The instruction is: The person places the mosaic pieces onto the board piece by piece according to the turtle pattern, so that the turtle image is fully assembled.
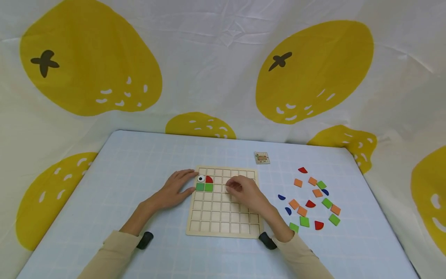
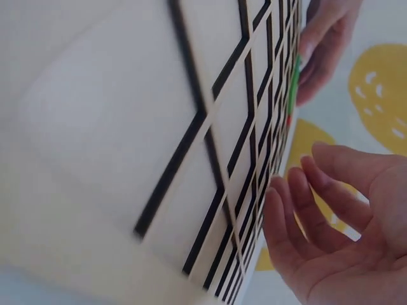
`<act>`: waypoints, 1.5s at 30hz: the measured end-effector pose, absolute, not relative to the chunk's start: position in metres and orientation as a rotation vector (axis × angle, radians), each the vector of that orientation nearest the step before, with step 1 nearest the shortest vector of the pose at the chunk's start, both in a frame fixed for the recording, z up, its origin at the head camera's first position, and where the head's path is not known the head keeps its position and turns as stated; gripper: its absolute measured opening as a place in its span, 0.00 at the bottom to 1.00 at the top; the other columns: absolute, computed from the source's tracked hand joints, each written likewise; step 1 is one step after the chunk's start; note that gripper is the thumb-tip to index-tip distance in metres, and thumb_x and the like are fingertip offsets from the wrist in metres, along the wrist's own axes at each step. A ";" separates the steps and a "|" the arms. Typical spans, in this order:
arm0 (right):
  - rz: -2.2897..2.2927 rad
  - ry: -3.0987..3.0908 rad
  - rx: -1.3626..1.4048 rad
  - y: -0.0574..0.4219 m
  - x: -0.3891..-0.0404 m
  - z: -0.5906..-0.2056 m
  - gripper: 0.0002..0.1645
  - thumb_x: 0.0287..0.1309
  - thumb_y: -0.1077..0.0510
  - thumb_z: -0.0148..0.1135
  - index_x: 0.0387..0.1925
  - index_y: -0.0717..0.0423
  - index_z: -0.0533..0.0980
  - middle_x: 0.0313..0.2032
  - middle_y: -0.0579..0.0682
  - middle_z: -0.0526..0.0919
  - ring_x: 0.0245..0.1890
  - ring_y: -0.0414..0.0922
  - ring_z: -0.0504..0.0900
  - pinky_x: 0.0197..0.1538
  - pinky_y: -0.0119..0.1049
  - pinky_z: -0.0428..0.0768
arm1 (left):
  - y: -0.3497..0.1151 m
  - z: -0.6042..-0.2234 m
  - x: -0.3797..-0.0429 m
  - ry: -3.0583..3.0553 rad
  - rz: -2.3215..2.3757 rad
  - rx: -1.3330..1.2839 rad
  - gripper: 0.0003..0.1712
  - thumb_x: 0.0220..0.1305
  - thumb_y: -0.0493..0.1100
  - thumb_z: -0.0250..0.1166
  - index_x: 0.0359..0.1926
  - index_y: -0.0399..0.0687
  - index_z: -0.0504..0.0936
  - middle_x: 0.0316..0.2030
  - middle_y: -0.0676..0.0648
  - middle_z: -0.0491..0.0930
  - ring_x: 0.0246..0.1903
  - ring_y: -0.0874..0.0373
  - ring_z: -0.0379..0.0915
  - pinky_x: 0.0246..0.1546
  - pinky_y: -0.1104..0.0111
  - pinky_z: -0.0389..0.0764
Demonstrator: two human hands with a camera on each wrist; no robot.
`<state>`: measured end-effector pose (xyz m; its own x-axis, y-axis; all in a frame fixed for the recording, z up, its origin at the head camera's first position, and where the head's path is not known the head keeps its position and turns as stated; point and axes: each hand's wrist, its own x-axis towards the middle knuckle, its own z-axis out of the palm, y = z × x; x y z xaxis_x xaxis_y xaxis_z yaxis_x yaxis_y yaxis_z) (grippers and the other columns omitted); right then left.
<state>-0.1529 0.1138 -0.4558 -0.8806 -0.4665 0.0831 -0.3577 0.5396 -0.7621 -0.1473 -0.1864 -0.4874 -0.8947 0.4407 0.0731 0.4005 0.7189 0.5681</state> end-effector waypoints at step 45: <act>-0.958 2.947 -0.299 0.248 -0.084 -0.450 0.13 0.59 0.61 0.75 0.46 0.52 0.85 0.45 0.45 0.86 0.45 0.46 0.82 0.51 0.47 0.84 | -0.186 -0.486 -0.146 2.861 0.922 0.704 0.33 0.75 0.46 0.63 0.75 0.45 0.67 0.73 0.39 0.64 0.73 0.38 0.55 0.71 0.39 0.57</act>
